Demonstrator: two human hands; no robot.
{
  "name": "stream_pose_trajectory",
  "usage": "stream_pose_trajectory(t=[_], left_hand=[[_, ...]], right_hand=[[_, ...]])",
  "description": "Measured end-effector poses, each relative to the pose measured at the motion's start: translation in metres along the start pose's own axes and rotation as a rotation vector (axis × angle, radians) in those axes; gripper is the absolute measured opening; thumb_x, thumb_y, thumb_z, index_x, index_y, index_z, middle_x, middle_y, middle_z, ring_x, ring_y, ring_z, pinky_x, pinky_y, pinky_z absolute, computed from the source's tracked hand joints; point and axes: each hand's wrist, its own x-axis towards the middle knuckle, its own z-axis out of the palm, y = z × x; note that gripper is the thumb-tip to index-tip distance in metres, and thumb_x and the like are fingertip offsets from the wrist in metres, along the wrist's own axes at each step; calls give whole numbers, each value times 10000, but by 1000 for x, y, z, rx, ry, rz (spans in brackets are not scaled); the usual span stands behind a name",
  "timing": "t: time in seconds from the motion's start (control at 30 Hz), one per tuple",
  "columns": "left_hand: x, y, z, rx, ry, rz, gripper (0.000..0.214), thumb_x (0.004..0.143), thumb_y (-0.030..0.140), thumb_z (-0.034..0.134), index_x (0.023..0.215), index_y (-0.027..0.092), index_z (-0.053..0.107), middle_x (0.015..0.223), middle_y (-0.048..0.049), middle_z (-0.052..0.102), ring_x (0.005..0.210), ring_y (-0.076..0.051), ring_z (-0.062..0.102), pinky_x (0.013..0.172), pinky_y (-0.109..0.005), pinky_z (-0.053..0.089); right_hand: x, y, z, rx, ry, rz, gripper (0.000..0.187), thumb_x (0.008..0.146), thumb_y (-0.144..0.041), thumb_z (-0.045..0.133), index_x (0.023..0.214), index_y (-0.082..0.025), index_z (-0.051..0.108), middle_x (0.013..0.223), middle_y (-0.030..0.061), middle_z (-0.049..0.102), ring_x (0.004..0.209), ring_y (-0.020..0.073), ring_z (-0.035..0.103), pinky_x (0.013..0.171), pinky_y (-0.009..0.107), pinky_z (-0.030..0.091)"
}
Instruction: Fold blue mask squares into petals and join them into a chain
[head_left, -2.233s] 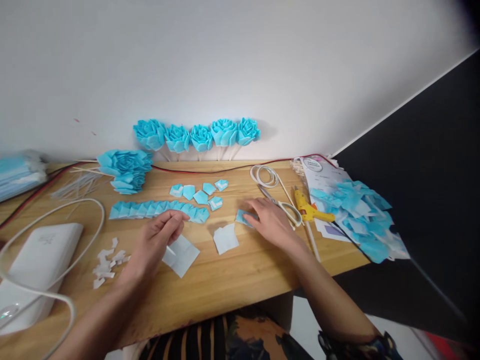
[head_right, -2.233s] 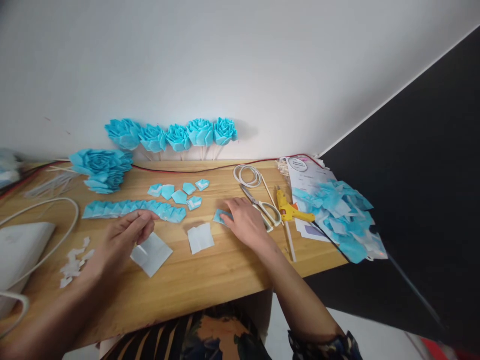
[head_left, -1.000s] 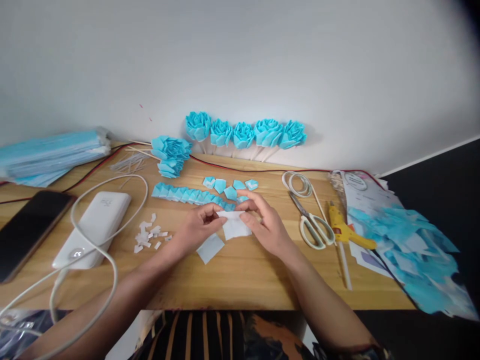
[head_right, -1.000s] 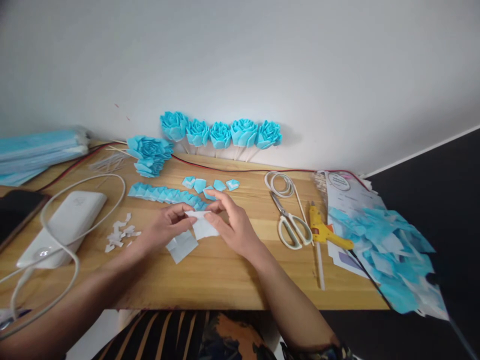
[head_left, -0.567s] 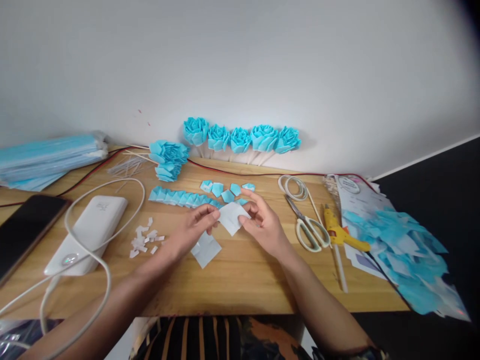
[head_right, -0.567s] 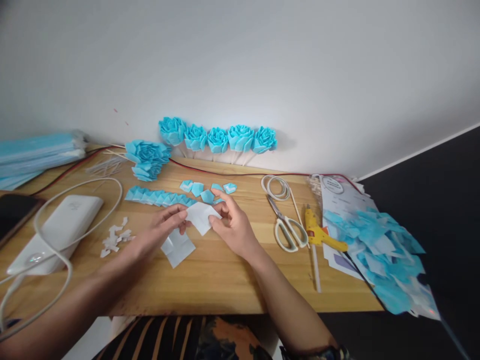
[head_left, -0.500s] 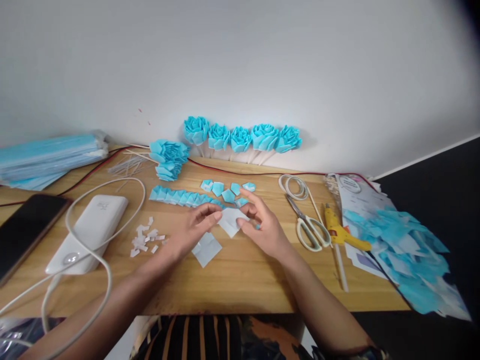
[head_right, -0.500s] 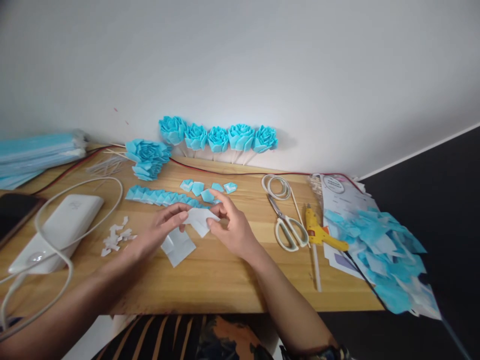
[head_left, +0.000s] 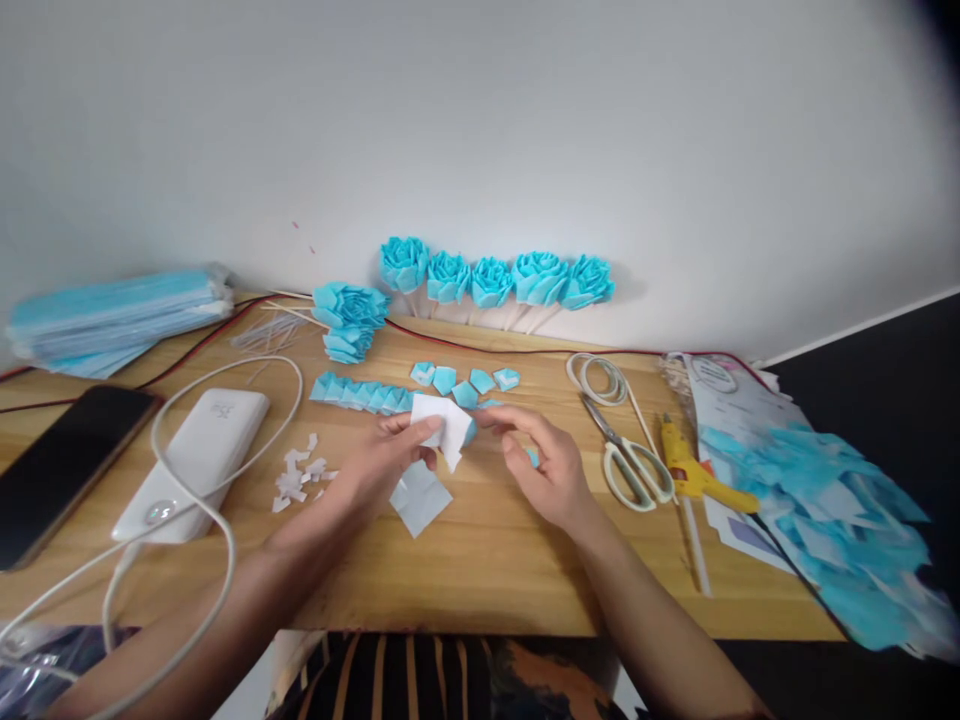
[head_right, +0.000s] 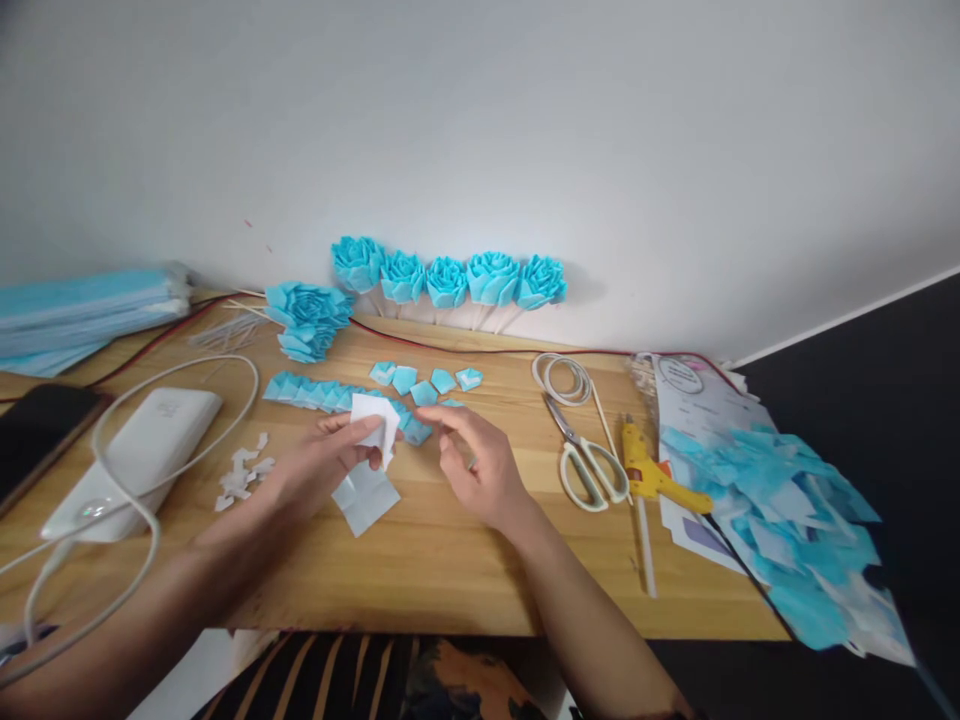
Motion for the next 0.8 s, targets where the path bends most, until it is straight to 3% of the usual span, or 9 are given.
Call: stream_pose_trajectory(t=[0.2,0.3,0.4,0.6,0.8], left_hand=[[1,0,2,-100,8,38,271,659,394,779,676,133,708,674,-28,654,577,-112,528,545,-230,414],[2,-7,-3,-42,25,40,270,700,401,753,665,139,694,650,-18,636,585,-114,525,571,-236,421],[1,-11,-4,8,11,15,284,717,416,738,680,139,691,663,-20,644,591,-118,537,595,-245,431],[-2,-8,-1,40,32,-50,348,658,469,759,687,129,690,574,-14,622,504,-117,517,502,-239,387],[0,-11,-3,68,-19,-7,342,687,461,737,696,120,705,666,-61,680,535,-128,540,557,-267,432]], right_hand=[[4,-2,3,-192,-39,-287,475,840,-62,536,1261,-278,496,1216,79,641,1120,218,598,941,412,488],[3,-3,8,-388,-90,-410,493,828,-42,556,1264,-266,503,965,45,688,873,196,620,788,368,508],[2,-3,13,-522,-129,-463,397,854,-46,537,1206,-227,571,736,16,630,695,172,562,645,307,461],[3,3,12,-365,-62,-255,226,903,-124,504,1022,-228,666,783,46,653,744,181,593,667,303,470],[4,1,10,-149,-31,-59,98,902,-230,567,883,-238,663,800,27,695,744,169,624,699,307,478]])
